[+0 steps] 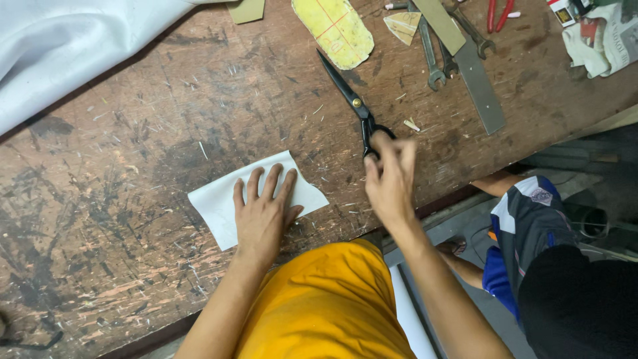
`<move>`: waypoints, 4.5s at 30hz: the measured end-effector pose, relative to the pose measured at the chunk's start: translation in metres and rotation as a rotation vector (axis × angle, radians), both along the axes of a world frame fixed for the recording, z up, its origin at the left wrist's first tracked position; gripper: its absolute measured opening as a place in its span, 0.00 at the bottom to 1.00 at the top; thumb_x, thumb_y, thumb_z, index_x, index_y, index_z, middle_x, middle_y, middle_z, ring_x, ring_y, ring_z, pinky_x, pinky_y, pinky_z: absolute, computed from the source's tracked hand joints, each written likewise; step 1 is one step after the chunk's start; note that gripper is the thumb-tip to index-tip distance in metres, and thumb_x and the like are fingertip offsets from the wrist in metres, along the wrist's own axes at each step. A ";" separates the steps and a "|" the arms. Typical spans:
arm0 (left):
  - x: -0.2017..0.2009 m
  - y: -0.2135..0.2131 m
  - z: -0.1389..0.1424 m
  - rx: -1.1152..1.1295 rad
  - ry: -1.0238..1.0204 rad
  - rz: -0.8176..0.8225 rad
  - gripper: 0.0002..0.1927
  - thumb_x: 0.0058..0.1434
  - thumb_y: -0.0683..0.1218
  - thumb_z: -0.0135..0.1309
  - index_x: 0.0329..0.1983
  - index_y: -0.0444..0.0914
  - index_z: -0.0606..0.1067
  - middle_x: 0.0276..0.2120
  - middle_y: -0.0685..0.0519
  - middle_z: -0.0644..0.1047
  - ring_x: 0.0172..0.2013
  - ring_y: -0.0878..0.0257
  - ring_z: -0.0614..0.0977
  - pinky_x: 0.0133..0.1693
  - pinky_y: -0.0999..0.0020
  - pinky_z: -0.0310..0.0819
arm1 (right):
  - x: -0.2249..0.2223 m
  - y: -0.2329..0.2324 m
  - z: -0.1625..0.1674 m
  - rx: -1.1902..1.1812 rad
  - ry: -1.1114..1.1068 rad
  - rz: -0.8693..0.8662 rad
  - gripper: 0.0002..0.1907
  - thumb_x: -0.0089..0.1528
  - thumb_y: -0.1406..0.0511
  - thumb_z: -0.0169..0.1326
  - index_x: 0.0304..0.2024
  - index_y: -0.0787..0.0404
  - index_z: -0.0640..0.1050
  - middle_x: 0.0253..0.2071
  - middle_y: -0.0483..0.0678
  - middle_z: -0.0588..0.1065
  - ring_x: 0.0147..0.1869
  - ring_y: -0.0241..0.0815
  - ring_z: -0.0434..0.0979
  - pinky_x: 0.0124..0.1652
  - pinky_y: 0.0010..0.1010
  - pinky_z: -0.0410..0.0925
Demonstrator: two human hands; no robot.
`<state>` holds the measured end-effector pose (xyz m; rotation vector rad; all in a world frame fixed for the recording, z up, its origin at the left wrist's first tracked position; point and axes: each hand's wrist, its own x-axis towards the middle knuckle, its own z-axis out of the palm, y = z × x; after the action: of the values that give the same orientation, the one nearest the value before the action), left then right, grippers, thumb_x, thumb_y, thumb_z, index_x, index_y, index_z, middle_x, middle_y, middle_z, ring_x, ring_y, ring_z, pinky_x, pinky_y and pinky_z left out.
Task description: The person cuts a piece of white fabric using shears, then folds it and places it on a cardboard sheet. They use a ruler and chalk to mark lines on the cardboard and trace a pattern onto the fabric.
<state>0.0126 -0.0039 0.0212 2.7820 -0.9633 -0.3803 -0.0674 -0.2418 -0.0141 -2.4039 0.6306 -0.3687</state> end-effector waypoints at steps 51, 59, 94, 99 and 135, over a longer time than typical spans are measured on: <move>0.012 -0.011 0.007 0.148 0.038 -0.050 0.47 0.51 0.62 0.62 0.73 0.48 0.60 0.70 0.54 0.62 0.65 0.49 0.63 0.60 0.40 0.56 | -0.231 0.009 -0.013 1.665 0.329 -0.038 0.32 0.60 0.60 0.62 0.60 0.76 0.72 0.28 0.44 0.70 0.29 0.34 0.68 0.30 0.27 0.62; 0.014 -0.010 0.008 0.101 0.000 -0.063 0.47 0.52 0.63 0.62 0.74 0.47 0.60 0.70 0.53 0.63 0.64 0.48 0.63 0.60 0.39 0.57 | -0.219 0.019 -0.006 1.532 0.353 -0.040 0.30 0.57 0.69 0.56 0.62 0.73 0.72 0.28 0.44 0.73 0.30 0.33 0.69 0.32 0.25 0.64; 0.015 -0.011 0.006 0.153 0.024 -0.081 0.48 0.53 0.64 0.60 0.75 0.48 0.58 0.70 0.53 0.61 0.65 0.48 0.63 0.60 0.38 0.56 | -0.223 0.017 -0.009 1.385 0.427 -0.102 0.31 0.58 0.70 0.59 0.64 0.71 0.72 0.26 0.44 0.73 0.28 0.34 0.71 0.30 0.25 0.67; 0.014 -0.010 0.007 0.130 0.011 -0.080 0.47 0.53 0.64 0.60 0.74 0.48 0.59 0.70 0.53 0.62 0.65 0.48 0.63 0.60 0.38 0.56 | -0.215 0.015 -0.007 1.397 0.371 -0.052 0.30 0.59 0.70 0.58 0.64 0.75 0.72 0.25 0.43 0.71 0.29 0.33 0.70 0.31 0.25 0.66; 0.011 -0.013 0.009 0.092 0.011 -0.046 0.48 0.50 0.62 0.64 0.73 0.48 0.60 0.69 0.54 0.64 0.65 0.49 0.64 0.61 0.39 0.57 | -0.182 -0.077 -0.023 1.478 0.504 0.159 0.30 0.64 0.57 0.51 0.63 0.70 0.74 0.24 0.46 0.75 0.25 0.34 0.71 0.25 0.25 0.66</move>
<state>0.0238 -0.0165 0.0302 2.8405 -1.0343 -0.4571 -0.2492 -0.3193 -0.0369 -1.0517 0.5764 0.6240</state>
